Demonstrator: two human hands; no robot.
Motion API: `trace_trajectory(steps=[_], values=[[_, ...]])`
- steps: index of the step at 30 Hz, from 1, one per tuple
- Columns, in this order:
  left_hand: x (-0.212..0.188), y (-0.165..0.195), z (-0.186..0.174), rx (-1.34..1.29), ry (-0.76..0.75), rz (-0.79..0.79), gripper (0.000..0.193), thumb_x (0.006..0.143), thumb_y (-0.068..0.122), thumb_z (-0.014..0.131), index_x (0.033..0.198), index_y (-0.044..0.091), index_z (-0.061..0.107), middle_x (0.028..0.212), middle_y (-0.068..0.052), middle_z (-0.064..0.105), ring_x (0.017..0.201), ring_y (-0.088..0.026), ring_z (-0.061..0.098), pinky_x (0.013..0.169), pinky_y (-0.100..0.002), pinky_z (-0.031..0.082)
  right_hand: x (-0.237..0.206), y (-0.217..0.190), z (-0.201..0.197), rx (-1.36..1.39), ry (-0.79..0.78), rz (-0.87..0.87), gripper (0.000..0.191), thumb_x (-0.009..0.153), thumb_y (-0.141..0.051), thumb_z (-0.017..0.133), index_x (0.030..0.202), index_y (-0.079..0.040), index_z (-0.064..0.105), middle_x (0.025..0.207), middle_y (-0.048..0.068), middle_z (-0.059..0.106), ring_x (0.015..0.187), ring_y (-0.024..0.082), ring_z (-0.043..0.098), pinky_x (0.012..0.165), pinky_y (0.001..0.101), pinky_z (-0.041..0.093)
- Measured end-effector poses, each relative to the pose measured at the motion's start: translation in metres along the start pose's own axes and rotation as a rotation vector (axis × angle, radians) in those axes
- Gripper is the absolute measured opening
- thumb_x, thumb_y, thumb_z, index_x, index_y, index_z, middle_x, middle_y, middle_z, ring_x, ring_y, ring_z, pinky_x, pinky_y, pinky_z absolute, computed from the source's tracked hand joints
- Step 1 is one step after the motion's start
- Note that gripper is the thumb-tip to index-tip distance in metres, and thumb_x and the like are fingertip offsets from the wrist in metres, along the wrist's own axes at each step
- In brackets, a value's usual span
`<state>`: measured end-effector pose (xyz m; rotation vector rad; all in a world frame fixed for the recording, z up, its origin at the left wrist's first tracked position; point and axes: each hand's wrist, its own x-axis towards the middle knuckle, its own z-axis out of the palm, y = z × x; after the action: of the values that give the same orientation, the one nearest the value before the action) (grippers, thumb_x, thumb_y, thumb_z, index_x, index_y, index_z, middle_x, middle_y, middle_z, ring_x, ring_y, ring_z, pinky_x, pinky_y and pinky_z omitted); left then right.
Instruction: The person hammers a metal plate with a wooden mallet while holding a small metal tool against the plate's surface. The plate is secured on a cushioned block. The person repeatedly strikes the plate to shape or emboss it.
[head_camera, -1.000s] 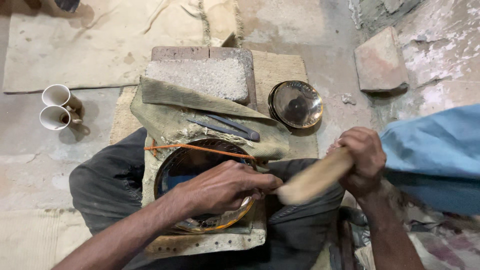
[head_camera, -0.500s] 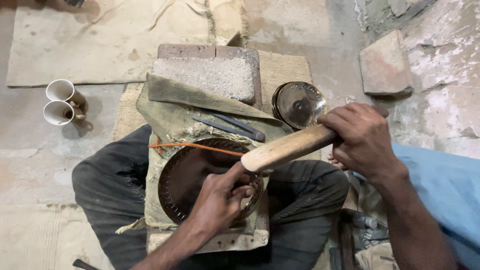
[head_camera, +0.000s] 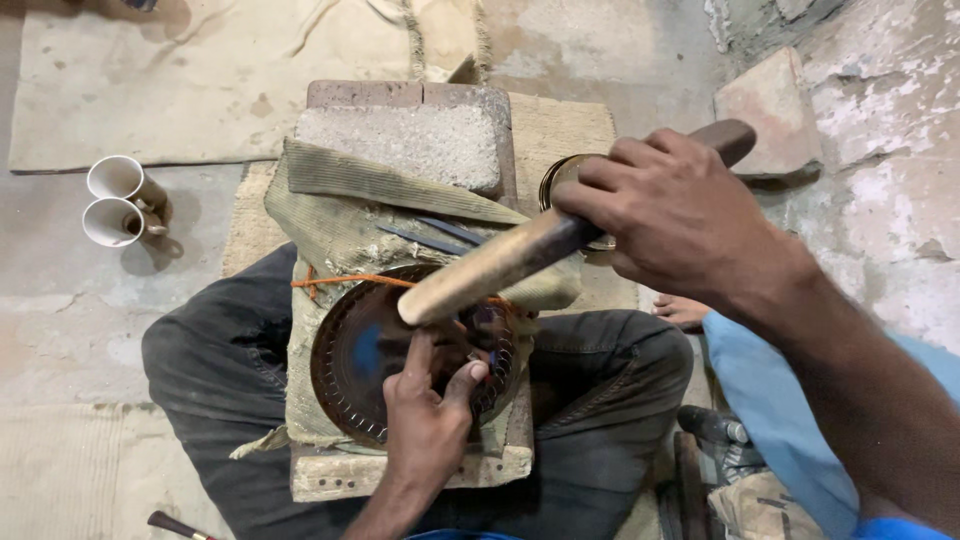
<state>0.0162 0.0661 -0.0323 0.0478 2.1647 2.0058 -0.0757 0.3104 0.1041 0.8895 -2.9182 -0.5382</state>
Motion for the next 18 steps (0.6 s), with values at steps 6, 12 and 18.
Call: trace_trajectory(steps=[6, 12, 18], values=[[-0.0026, -0.0022, 0.0018, 0.06, 0.02, -0.078, 0.038, 0.085, 0.005, 0.075, 0.12, 0.001, 0.06, 0.09, -0.01, 0.083, 0.084, -0.015, 0.081, 0.073, -0.03, 0.065, 0.0069, -0.0065, -0.0066, 0.12, -0.201, 0.092, 0.045, 0.085, -0.024, 0.076, 0.128, -0.018, 0.066, 0.111, 0.005, 0.072, 0.098, 0.023, 0.069, 0.091, 0.0478, 0.055], [-0.0055, -0.0075, 0.0077, 0.001, 0.136, -0.017, 0.041, 0.088, 0.006, 0.075, 0.123, -0.002, 0.055, 0.092, -0.013, 0.081, 0.084, -0.018, 0.08, 0.073, -0.03, 0.063, 0.0087, -0.0064, -0.0037, -0.025, 0.161, -0.013, 0.046, 0.081, -0.031, 0.079, 0.122, -0.014, 0.068, 0.105, 0.008, 0.075, 0.096, 0.026, 0.071, 0.089, 0.0476, 0.057], [-0.0016, -0.0065, 0.0085, -0.01, 0.102, -0.001, 0.038, 0.089, 0.008, 0.073, 0.122, 0.0, 0.057, 0.09, -0.011, 0.083, 0.085, -0.016, 0.082, 0.076, -0.031, 0.064, 0.0107, -0.004, -0.0105, 0.221, -0.186, 0.195, 0.03, 0.095, -0.017, 0.07, 0.124, -0.014, 0.066, 0.102, 0.006, 0.074, 0.085, 0.022, 0.072, 0.08, 0.0459, 0.058]])
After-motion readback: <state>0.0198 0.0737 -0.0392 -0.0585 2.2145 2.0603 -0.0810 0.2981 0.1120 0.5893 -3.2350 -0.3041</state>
